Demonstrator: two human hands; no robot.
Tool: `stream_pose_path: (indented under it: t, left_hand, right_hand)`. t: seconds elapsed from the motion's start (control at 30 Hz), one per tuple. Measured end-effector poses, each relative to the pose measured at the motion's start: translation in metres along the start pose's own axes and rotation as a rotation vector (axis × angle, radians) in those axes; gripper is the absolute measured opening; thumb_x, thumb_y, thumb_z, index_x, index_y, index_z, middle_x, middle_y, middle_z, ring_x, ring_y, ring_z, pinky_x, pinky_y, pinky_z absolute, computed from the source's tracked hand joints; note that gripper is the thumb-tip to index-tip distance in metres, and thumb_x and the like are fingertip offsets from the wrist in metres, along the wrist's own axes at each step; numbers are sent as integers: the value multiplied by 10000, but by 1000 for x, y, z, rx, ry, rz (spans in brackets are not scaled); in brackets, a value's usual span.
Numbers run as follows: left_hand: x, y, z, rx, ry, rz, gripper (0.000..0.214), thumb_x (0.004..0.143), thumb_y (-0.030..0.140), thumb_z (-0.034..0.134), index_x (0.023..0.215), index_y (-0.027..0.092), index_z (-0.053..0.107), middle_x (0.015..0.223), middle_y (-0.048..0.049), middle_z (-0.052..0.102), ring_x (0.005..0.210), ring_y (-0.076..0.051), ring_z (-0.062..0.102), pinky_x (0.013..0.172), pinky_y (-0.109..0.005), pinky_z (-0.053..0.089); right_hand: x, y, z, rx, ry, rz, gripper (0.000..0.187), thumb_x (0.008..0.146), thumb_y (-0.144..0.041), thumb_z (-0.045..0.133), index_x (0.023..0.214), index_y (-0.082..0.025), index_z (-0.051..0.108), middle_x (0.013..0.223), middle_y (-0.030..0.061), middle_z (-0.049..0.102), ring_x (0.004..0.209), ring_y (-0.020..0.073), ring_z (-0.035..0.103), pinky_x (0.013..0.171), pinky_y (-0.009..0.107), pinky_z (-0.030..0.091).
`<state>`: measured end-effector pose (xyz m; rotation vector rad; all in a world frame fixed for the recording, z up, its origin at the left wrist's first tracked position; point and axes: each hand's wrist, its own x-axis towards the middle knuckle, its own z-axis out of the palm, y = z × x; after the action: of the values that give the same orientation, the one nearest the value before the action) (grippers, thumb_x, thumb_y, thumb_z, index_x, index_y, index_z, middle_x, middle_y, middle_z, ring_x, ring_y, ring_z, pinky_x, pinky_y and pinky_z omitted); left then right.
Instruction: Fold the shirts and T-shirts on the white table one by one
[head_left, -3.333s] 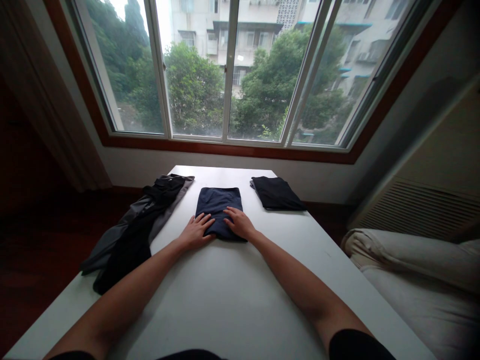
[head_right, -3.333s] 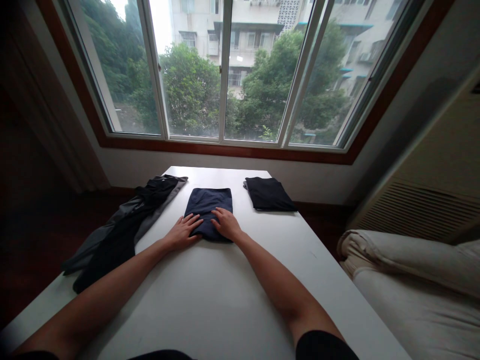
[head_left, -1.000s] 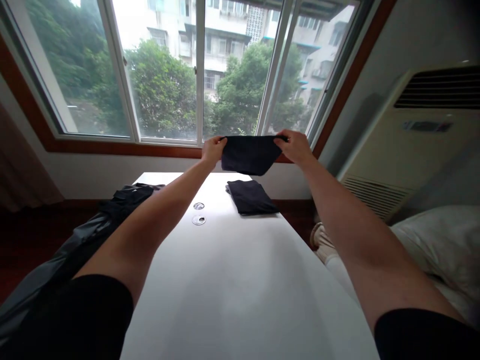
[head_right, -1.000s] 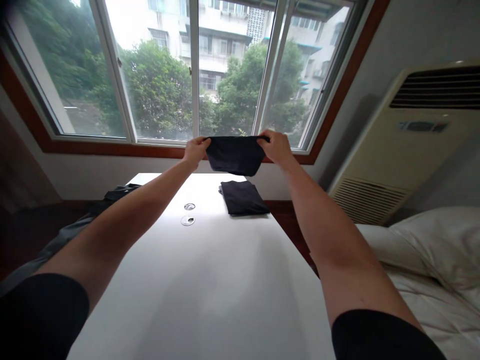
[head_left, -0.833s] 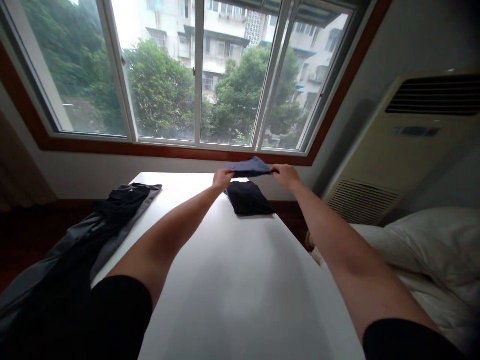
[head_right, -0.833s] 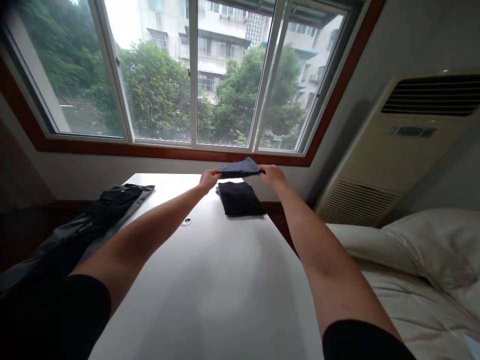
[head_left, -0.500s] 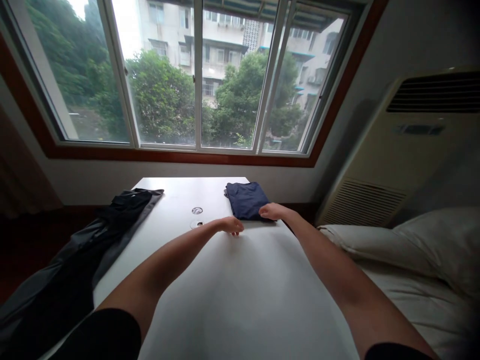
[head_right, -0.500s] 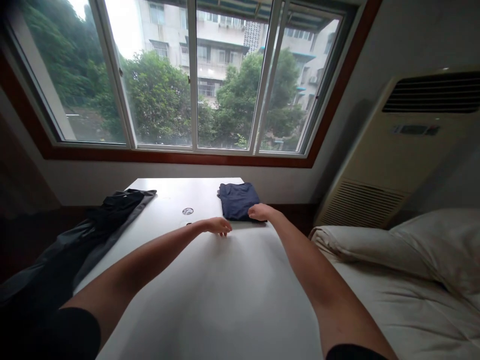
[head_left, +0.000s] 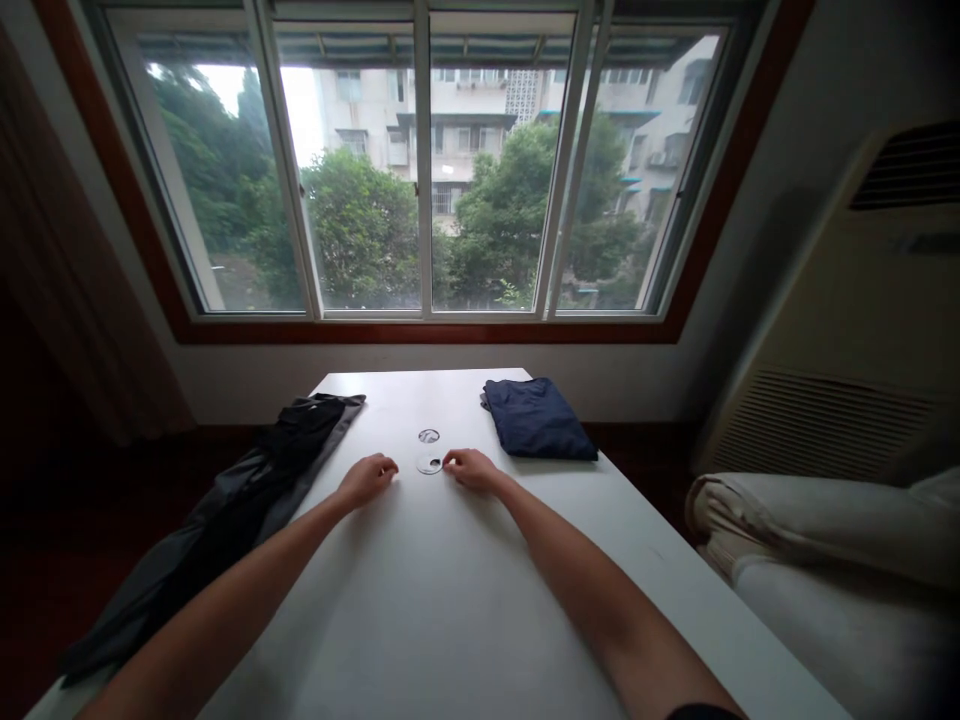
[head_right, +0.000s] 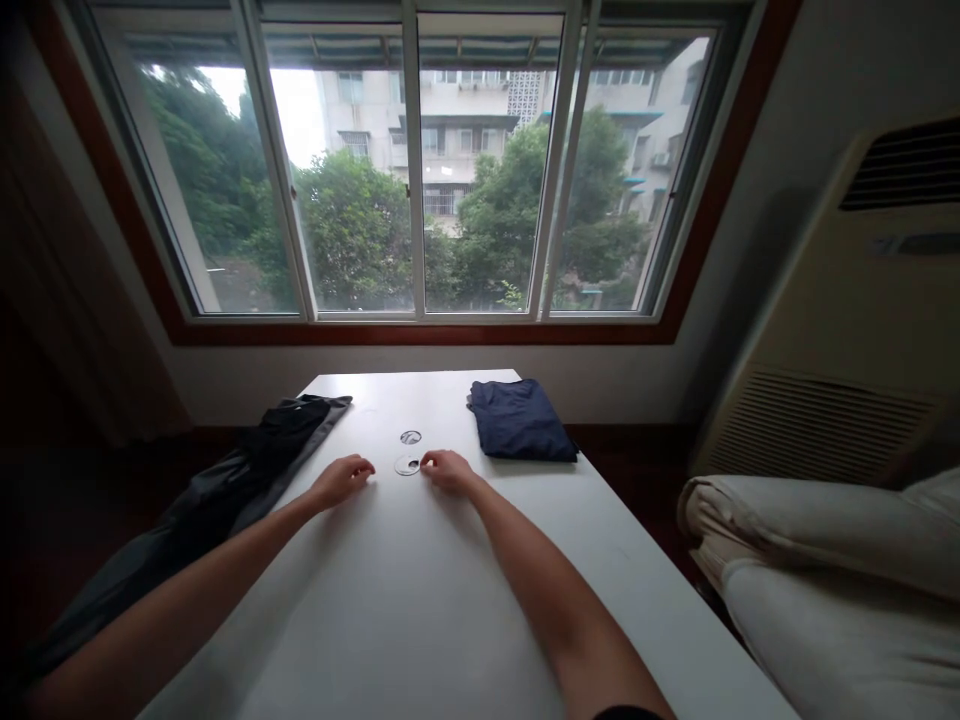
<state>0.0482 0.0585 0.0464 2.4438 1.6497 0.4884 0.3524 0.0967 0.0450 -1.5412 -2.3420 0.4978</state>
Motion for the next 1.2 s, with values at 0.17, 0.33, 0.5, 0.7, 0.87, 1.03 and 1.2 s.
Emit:
stream_pose_path:
  t: [0.17, 0.33, 0.5, 0.7, 0.87, 1.03, 1.2]
  left_hand:
    - [-44, -106, -69, 402, 272, -387, 382, 960, 341, 537, 1283, 220, 702, 1309, -164, 647, 1238, -343, 565, 1030, -445, 433]
    - [-78, -163, -84, 309, 190, -879, 530, 933, 557, 533, 1307, 202, 657, 1324, -204, 647, 1215, -401, 595, 943, -485, 480]
    - [-84, -148, -66, 282, 229, -764, 424, 1029, 409, 344, 1091, 210, 713, 1254, -169, 691, 1170, -349, 623, 926, -448, 477]
    - [-84, -110, -62, 303, 246, -724, 545, 967, 590, 488, 1286, 173, 636, 1289, -217, 682, 1256, -412, 572, 997, -506, 428]
    - [-86, -83, -77, 278, 197, -669, 386, 1037, 400, 433, 1302, 193, 623, 1148, -168, 760, 1130, -338, 688, 1020, -463, 402]
    - [-77, -12, -87, 124, 238, -544, 355, 1040, 411, 477, 1294, 216, 631, 1147, -151, 764, 1077, -307, 717, 896, -360, 470]
    - [-94, 93, -78, -236, -18, 75, 303, 1025, 356, 514, 1255, 263, 688, 1159, -70, 767, 1056, -230, 712, 888, -292, 485]
  right_hand:
    - [-2, -49, 28, -221, -86, -147, 284, 929, -428, 652, 1158, -266, 702, 1028, 75, 760, 890, 245, 689, 697, 282, 401]
    - [-11, -71, 45, -248, 100, 8, 249, 1029, -373, 514, 1168, -246, 678, 1059, 98, 756, 915, 240, 691, 741, 299, 399]
    - [-23, -73, 54, -161, 126, -107, 198, 1000, -354, 598, 1141, -258, 700, 1076, 64, 752, 955, 212, 679, 755, 276, 378]
    - [-22, -67, 49, -26, 102, -78, 178, 992, -306, 609, 1080, -256, 756, 961, 24, 757, 854, 173, 660, 720, 256, 359]
    - [-20, -65, 53, -14, 113, -110, 175, 976, -296, 622, 1071, -260, 764, 927, 19, 751, 825, 169, 644, 707, 251, 349]
    - [-18, -65, 56, -2, 123, -126, 165, 958, -294, 628, 1035, -252, 767, 905, 22, 752, 795, 167, 634, 691, 249, 349]
    - [-15, -63, 49, 152, 234, -58, 264, 985, -360, 532, 974, -219, 755, 823, 26, 744, 751, 169, 635, 704, 245, 417]
